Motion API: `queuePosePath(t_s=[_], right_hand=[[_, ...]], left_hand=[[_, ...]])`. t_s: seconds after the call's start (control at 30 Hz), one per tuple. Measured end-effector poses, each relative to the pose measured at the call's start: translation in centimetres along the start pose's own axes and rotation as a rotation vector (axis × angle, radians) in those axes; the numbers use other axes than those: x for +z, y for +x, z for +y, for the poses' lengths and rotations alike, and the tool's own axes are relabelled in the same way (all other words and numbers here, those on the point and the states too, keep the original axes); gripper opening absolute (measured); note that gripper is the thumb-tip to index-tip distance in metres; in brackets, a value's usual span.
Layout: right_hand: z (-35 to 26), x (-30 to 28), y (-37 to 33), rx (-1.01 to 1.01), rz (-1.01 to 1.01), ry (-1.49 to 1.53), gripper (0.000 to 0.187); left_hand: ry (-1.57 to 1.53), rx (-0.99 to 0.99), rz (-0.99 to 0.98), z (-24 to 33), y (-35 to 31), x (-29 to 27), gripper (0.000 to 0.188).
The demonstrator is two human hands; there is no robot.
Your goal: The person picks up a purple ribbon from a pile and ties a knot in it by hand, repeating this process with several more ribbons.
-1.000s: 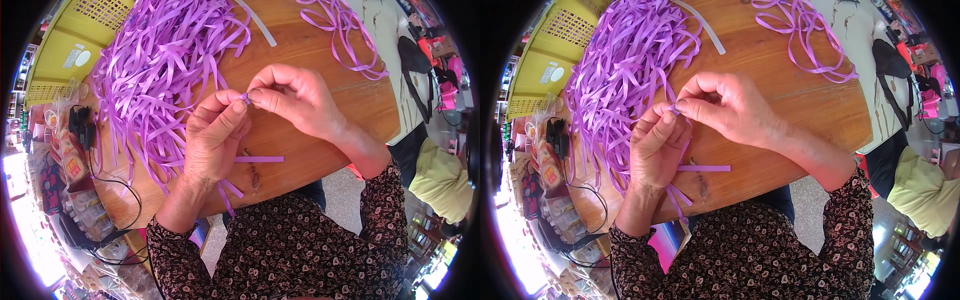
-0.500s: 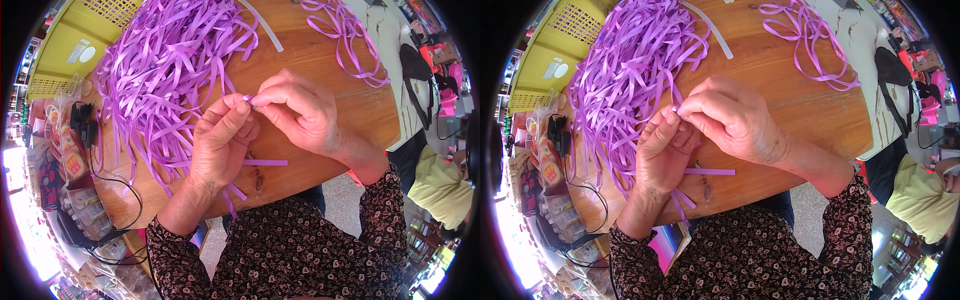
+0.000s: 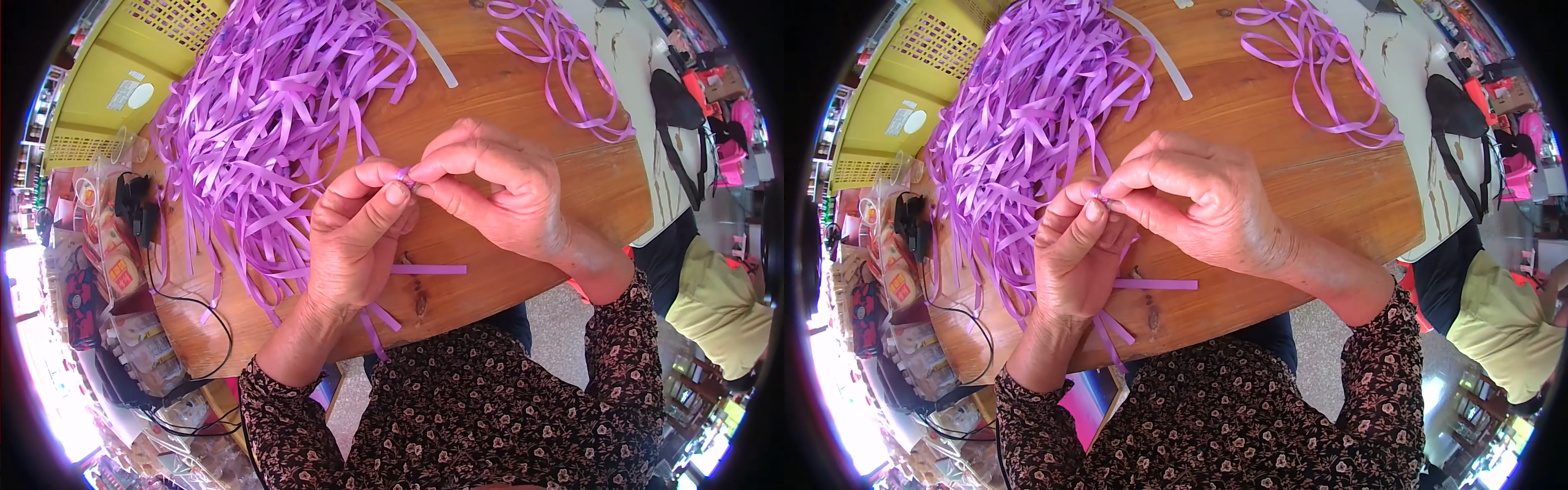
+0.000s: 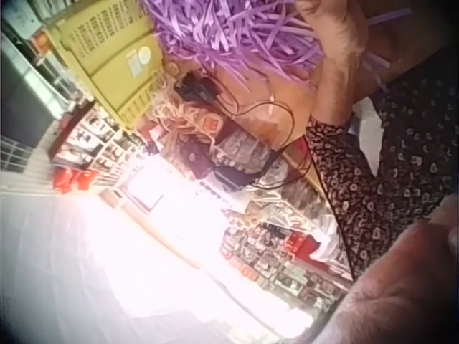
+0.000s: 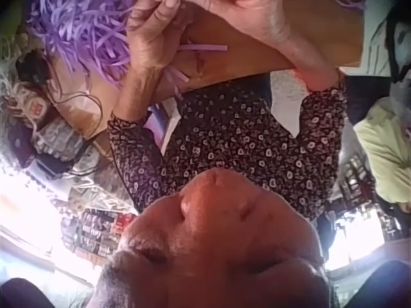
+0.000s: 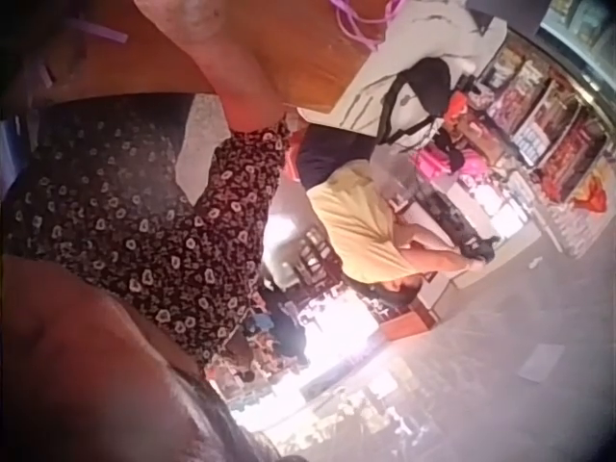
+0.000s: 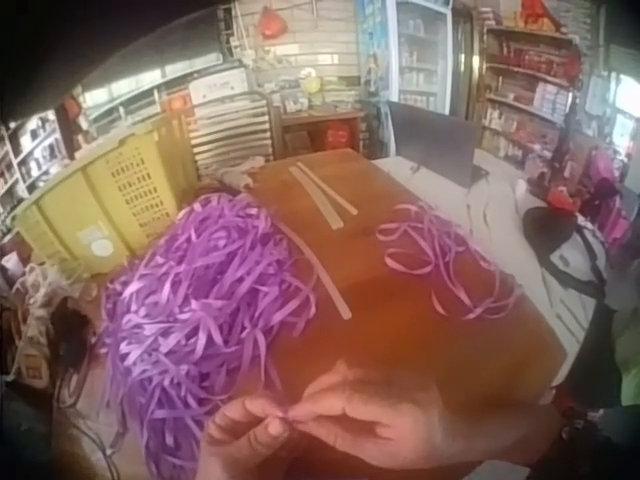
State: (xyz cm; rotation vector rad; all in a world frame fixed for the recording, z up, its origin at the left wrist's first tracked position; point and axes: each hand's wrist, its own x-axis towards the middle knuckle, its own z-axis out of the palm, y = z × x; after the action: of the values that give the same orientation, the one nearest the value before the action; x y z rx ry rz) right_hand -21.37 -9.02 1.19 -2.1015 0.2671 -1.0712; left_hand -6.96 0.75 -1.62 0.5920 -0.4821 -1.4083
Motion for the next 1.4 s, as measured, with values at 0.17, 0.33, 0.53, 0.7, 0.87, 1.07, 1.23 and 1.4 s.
queuePosePath(t_s=[0.17,0.33,0.53,0.7,0.87,1.07,1.23,1.4], right_hand=[[-0.1,-0.2,-0.1,-0.042,0.0,-0.051,0.019],[0.5,-0.3,0.0,-0.205,0.008,-0.182,0.021],[0.5,-0.2,-0.3,-0.181,0.007,-0.189,0.021],[0.3,-0.9,-0.5,0.185,-0.071,0.246,0.015],[-0.1,-1.2,-0.3,0.562,-0.045,0.696,0.014],[-0.3,-1.0,-0.4,0.511,-0.052,0.577,0.01],[0.3,-1.4,-0.3,0.413,0.07,0.55,0.011],[-1.6,-2.0,0.6,-0.341,-0.05,-0.447,0.026]], left_hand=[[0.064,0.034,0.082,0.1,-0.1,1.0,0.011],[0.1,0.0,0.058,0.1,0.0,0.4,0.011],[0.062,-0.089,0.08,0.2,0.0,0.0,0.01],[0.079,-0.024,-0.051,0.6,0.0,0.0,0.015],[0.143,0.003,-0.032,0.7,-0.1,0.4,0.015],[0.114,-0.025,-0.021,0.8,-0.2,-0.3,0.013],[0.122,-0.005,-0.006,0.7,-0.2,-0.1,0.01],[0.429,0.059,0.192,0.9,-0.3,0.9,0.009]])
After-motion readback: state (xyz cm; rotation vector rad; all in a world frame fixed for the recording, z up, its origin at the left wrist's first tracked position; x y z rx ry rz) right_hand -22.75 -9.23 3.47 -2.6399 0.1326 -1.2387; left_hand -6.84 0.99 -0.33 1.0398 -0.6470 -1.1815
